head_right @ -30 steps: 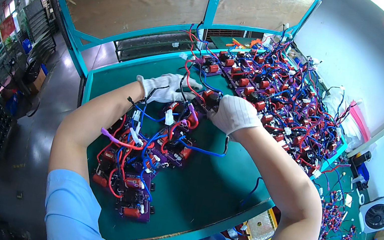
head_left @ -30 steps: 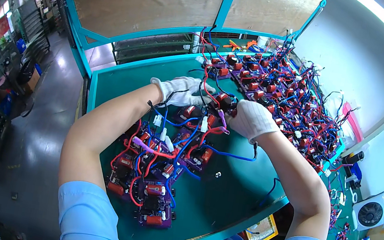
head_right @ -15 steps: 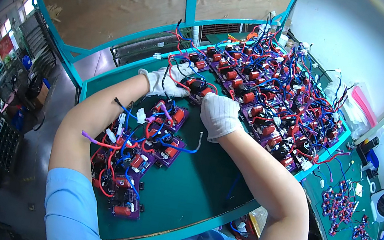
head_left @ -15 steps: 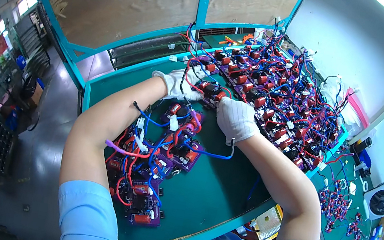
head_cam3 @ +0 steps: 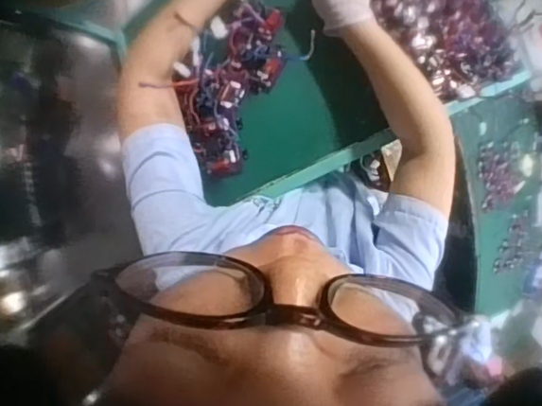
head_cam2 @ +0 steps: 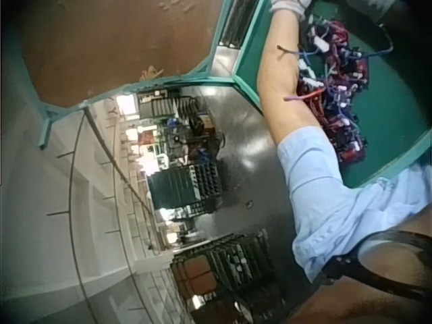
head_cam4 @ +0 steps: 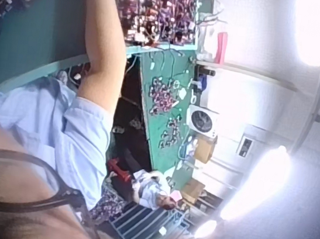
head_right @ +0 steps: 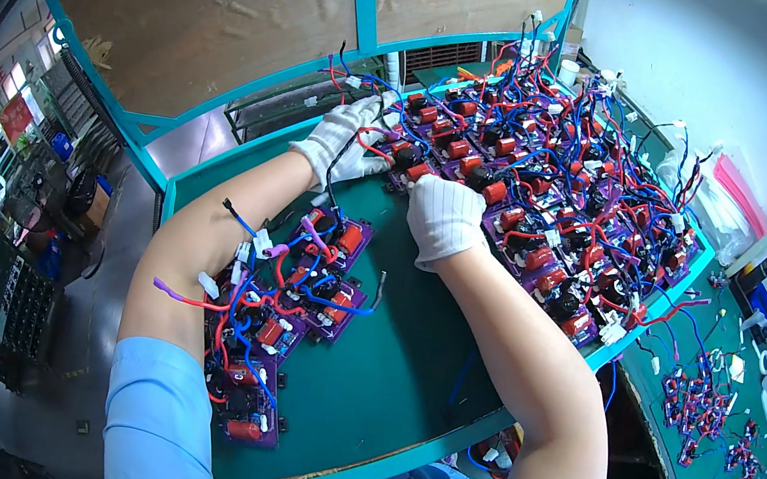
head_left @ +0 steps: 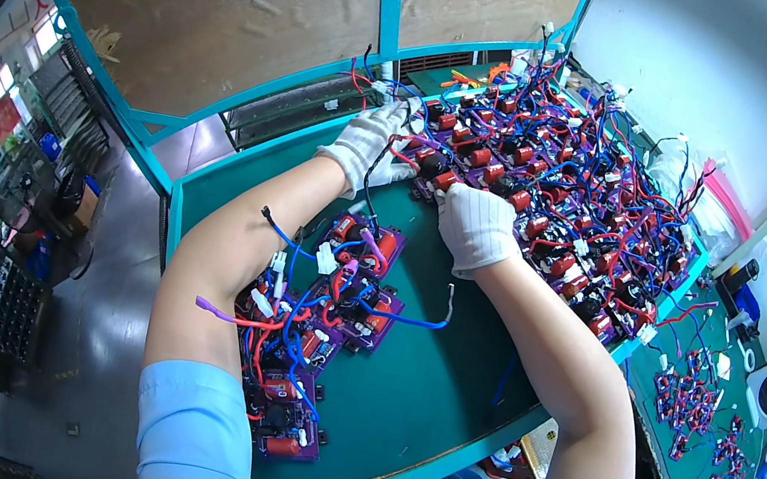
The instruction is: The person assembles small electronic toy cars by hand from electronic components, wires, and circuit boards.
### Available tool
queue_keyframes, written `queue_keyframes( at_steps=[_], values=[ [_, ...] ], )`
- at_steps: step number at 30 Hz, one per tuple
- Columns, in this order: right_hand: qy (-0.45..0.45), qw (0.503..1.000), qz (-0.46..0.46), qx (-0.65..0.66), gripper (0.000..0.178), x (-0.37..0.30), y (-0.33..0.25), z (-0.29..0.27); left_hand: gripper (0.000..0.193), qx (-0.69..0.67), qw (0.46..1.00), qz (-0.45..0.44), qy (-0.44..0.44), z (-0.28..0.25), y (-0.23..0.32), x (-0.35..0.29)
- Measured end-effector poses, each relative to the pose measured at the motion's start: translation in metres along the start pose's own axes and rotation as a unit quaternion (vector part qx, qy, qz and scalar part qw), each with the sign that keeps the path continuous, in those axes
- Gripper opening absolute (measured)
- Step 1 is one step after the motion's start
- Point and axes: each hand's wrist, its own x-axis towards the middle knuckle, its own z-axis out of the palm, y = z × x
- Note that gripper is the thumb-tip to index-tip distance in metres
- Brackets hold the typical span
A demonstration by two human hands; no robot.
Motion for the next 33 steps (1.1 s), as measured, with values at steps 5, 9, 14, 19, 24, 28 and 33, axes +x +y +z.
queue_keyframes(
  at_steps=[5, 9, 14, 19, 24, 28, 33],
  values=[
    [-0.065, 0.997, -0.034, 0.038, 0.030, -0.008, -0.006, -0.032, 0.061, 0.011, 0.999, 0.040, -0.026, -0.027, -0.017, -0.019],
    [-0.153, 0.976, -0.128, 0.086, 0.034, -0.019, 0.001, -0.073, 0.038, -0.092, 0.944, -0.020, -0.315, -0.076, -0.027, -0.055],
    [-0.306, 0.932, -0.190, 0.050, 0.061, -0.076, -0.046, -0.103, 0.087, -0.377, 0.856, 0.045, -0.351, -0.072, -0.025, -0.115],
    [-0.123, 0.959, -0.196, 0.164, 0.044, -0.097, -0.059, -0.078, 0.055, -0.253, 0.929, 0.070, -0.262, -0.084, 0.019, -0.093],
    [-0.156, 0.959, -0.175, 0.157, 0.033, -0.103, -0.046, -0.088, 0.069, -0.269, 0.929, 0.119, -0.224, -0.069, 0.041, -0.066],
    [-0.278, 0.950, -0.124, 0.073, 0.029, -0.118, -0.031, -0.130, 0.061, -0.259, 0.943, 0.123, -0.169, -0.072, 0.066, -0.050],
    [-0.228, 0.958, -0.125, 0.120, 0.026, -0.129, -0.002, -0.128, 0.056, -0.252, 0.928, 0.139, -0.236, -0.071, 0.084, -0.019]
  ],
)
